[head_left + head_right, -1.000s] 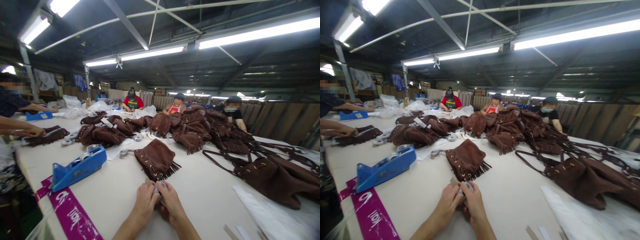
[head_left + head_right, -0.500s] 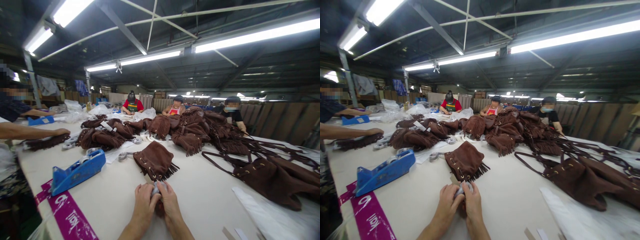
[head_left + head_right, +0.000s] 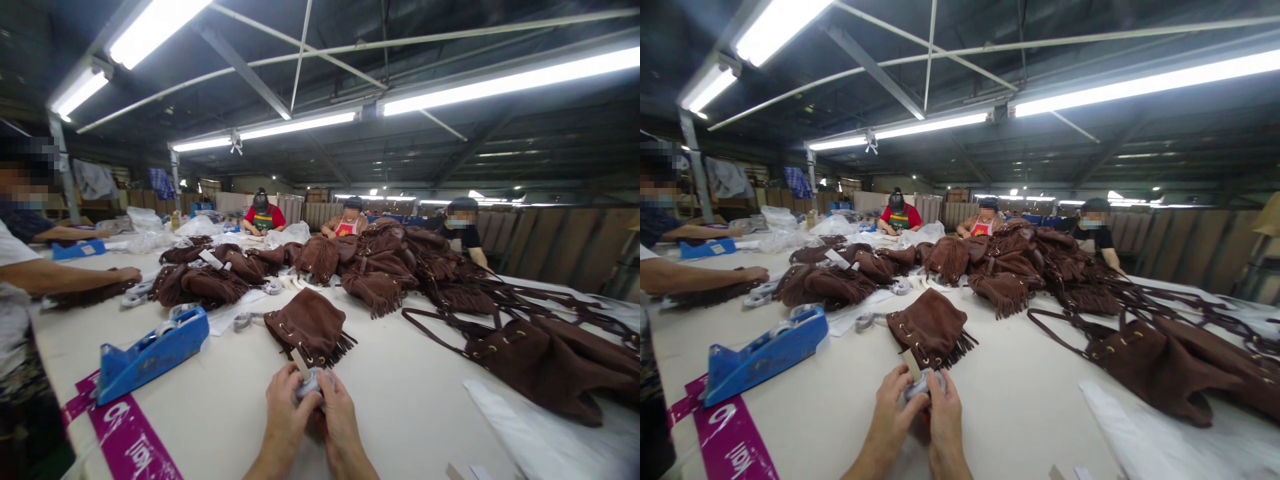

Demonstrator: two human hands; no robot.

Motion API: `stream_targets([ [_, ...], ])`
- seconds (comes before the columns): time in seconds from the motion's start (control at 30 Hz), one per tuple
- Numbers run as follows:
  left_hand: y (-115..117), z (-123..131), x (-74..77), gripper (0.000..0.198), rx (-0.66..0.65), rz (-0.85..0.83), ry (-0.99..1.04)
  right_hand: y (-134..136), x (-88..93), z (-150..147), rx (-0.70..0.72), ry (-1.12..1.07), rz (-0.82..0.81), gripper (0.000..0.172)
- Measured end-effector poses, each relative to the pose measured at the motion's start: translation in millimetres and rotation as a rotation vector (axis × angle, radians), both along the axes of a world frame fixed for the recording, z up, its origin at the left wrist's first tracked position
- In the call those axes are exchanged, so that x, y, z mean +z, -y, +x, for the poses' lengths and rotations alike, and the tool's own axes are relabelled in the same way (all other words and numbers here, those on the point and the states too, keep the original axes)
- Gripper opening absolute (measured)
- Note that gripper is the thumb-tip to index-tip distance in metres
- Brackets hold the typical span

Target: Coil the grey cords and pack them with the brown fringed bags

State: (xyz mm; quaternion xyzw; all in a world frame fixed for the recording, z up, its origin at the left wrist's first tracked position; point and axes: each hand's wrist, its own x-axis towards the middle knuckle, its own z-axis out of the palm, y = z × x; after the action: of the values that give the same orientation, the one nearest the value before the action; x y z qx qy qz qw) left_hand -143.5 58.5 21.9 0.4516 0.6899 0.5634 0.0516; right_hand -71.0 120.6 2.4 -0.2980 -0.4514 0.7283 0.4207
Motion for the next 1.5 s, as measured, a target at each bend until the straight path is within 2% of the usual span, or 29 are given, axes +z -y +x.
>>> stream_targets([
  [0.07,0.1,-2.4,-0.9,0.013,0.002,-0.018,-0.033,2.4,3.1,0.8,-0.018,-0.039,-0.05,0.053],
  [0.13,-1.1,-7.1,-2.8,0.018,-0.018,0.007,0.029,6.1,6.8,3.1,0.009,-0.08,-0.09,0.05],
  [0.23,-4.2,-17.7,-6.4,0.036,-0.124,0.019,0.345,12.8,11.2,7.7,0.088,-0.201,-0.167,0.054],
  [0.3,-5.5,-24.6,-7.8,0.045,-0.205,0.0,0.518,16.5,11.2,9.3,0.109,-0.288,-0.191,0.072],
  [0.4,-5.4,-30.8,-7.2,0.049,-0.248,0.018,0.6,19.7,5.3,7.6,0.142,-0.351,-0.144,0.088],
  [0.5,-4.4,-32.6,-5.8,0.048,-0.251,0.061,0.643,18.9,-4.2,5.1,0.224,-0.341,-0.016,0.077],
  [0.6,-4.5,-33.3,-7.0,0.048,-0.291,0.036,0.663,12.5,-8.2,8.2,0.18,-0.147,0.231,0.042],
  [0.67,-5.4,-34.0,-9.1,0.049,-0.325,-0.001,0.659,5.6,-4.8,13.8,0.115,0.084,0.502,0.018],
  [0.7,-5.9,-34.4,-10.3,0.05,-0.338,-0.02,0.651,1.9,-1.6,17.3,0.08,0.201,0.656,0.013],
  [0.77,-6.8,-35.3,-12.3,0.05,-0.352,-0.056,0.621,-4.8,5.9,24.7,-0.036,0.402,0.956,0.016],
  [0.87,-7.4,-36.3,-14.1,0.046,-0.352,-0.095,0.545,-11.3,14.4,34.0,-0.193,0.568,1.321,0.019],
  [0.97,-6.7,-36.8,-15.3,0.04,-0.332,-0.117,0.461,-13.8,15.7,38.6,-0.146,0.59,1.578,0.021],
  [1.03,-5.6,-36.7,-16.4,0.036,-0.313,-0.123,0.417,-13.8,14.9,39.3,-0.119,0.531,1.678,0.023],
  [1.17,-3.1,-35.2,-18.1,0.025,-0.306,-0.133,0.387,-12.2,18.2,40.2,-0.146,0.453,1.789,0.026],
  [1.3,-2.5,-32.0,-18.4,0.02,-0.323,-0.123,0.328,-13.5,25.3,42.6,-0.082,0.47,1.834,0.024],
  [1.4,-4.5,-29.1,-19.1,0.017,-0.296,-0.093,0.257,-17.4,24.8,41.4,-0.073,0.475,1.756,0.024],
  [1.5,-6.9,-26.7,-19.2,0.013,-0.251,-0.071,0.215,-22.7,21.7,39.0,-0.053,0.501,1.579,0.021],
])
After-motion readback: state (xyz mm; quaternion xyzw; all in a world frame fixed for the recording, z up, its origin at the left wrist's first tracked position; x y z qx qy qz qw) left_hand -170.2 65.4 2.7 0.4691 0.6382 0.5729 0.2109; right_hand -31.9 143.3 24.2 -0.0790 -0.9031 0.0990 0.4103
